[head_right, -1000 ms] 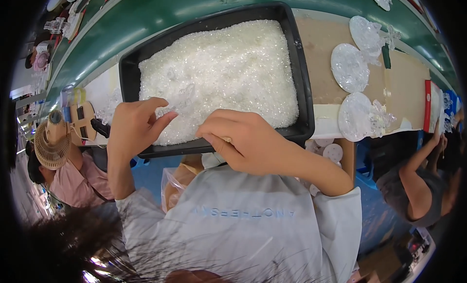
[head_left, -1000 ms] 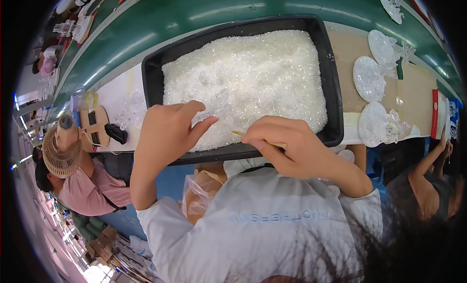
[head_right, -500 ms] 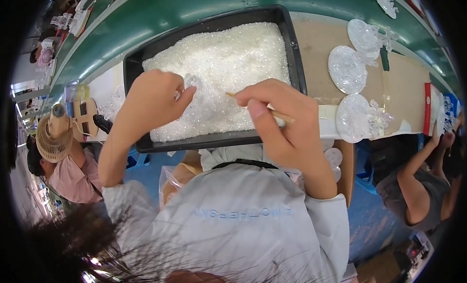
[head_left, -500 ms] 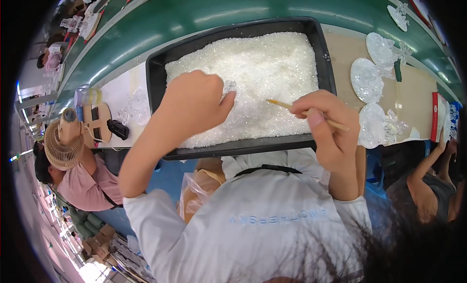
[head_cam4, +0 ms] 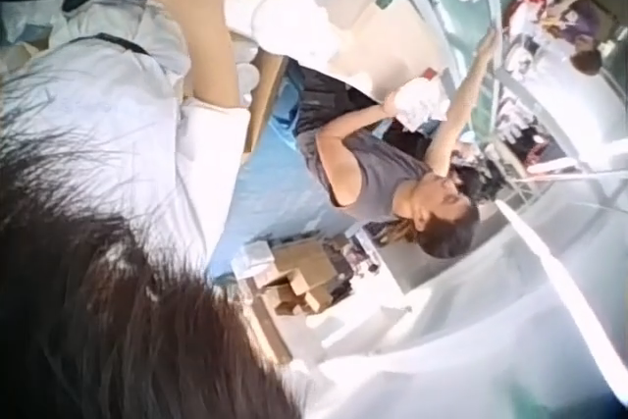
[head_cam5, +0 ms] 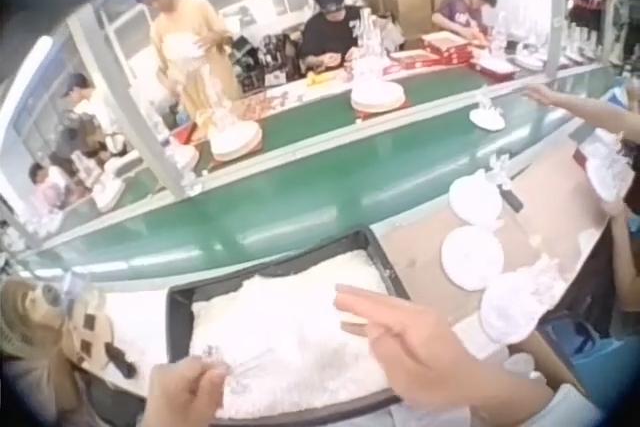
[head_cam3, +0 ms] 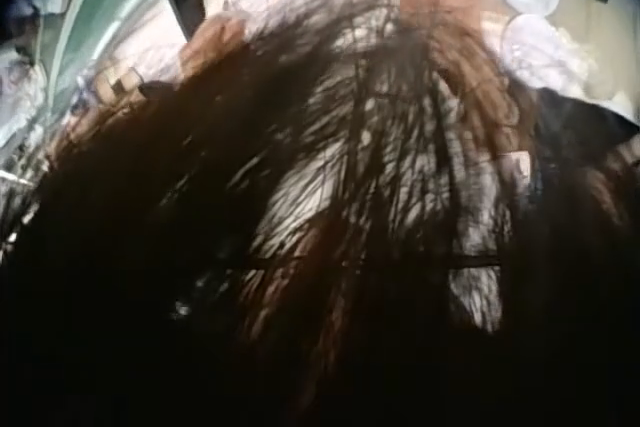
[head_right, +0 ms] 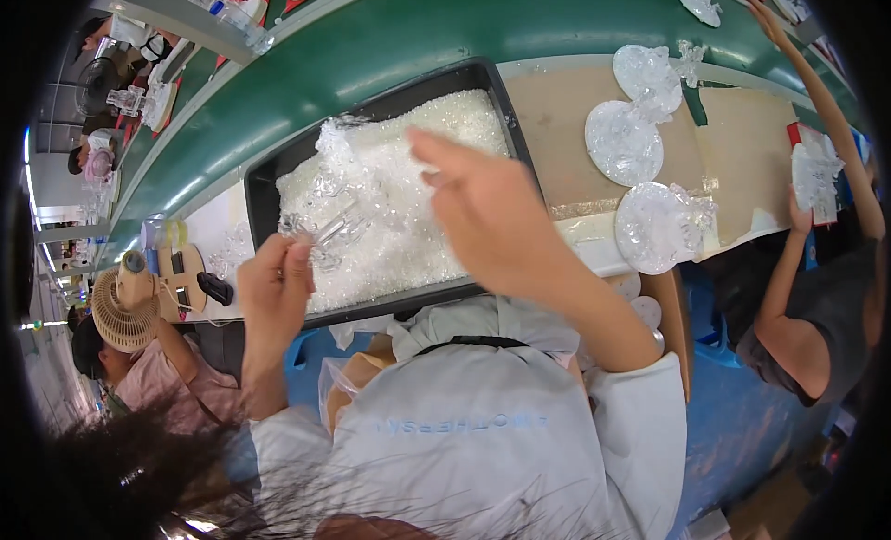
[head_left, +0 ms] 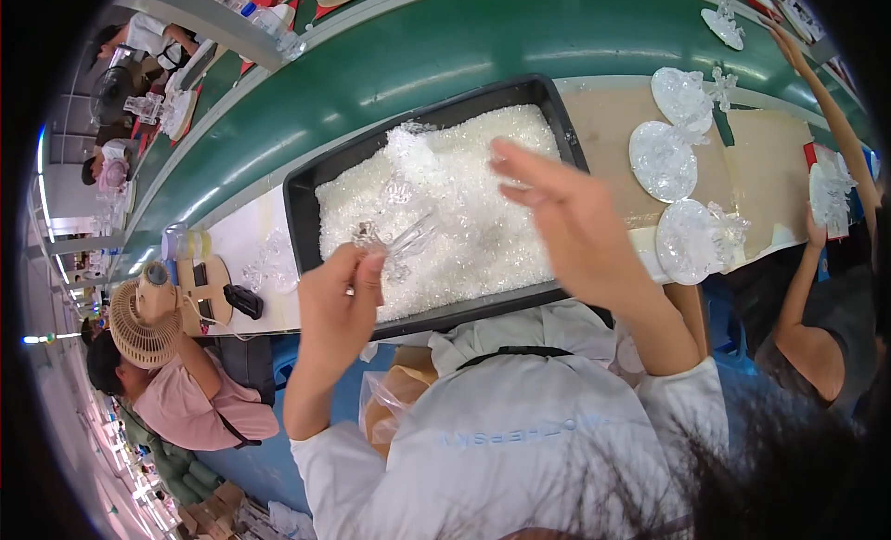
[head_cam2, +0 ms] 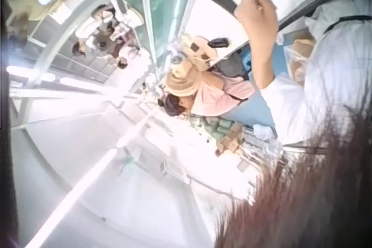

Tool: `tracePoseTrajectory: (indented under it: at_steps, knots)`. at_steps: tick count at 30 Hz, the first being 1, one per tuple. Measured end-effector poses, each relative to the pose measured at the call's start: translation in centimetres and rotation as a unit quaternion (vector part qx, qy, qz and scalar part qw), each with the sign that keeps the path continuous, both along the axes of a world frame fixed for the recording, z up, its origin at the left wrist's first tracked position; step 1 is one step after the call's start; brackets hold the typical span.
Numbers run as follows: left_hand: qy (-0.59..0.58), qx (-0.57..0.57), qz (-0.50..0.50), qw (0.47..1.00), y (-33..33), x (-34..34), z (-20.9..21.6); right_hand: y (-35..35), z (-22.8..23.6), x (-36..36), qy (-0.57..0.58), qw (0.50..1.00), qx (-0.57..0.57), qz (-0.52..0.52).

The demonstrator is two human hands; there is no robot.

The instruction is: Applying adhesive with a brush to a clear plastic fixture and coating it with white decorative beads.

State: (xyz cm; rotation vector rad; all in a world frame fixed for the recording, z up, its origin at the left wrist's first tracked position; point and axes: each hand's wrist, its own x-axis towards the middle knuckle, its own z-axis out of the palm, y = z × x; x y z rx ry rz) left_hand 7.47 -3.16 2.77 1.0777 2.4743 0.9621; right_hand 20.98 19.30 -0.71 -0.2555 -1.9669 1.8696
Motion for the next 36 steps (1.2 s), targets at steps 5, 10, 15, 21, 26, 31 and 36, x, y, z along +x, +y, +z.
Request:
tracePoseTrajectory:
  at_steps: [5,10,15,21,26,31,36]
  knots:
    - [0.092,0.032,0.021,0.995,-1.6,0.6,-2.7,0.3,0.2,-2.9,-0.037,0.993,0.112,-0.001]
    - [0.209,0.06,-0.011,0.976,-2.1,1.3,-4.1,-1.6,0.2,-3.2,-0.121,0.971,0.134,0.156]
    - [0.214,0.04,-0.009,0.976,-2.9,1.1,-5.4,-0.8,-0.4,-4.2,-0.111,0.973,0.132,0.152]
    - [0.346,0.063,-0.035,0.935,-2.5,0.0,-6.0,-2.0,-0.2,-4.6,-0.089,0.976,0.08,0.182]
    - [0.419,0.058,-0.069,0.904,-2.5,-0.5,-6.0,-0.5,-1.0,-5.8,-0.073,0.966,0.185,0.167]
    - [0.374,0.068,-0.049,0.923,-2.8,-0.4,-6.3,-2.3,-0.7,-4.9,-0.008,0.982,0.067,0.174]
    - [0.295,0.089,0.01,0.951,-3.4,-0.2,-6.2,0.0,-1.1,-6.5,0.016,0.987,0.116,0.106]
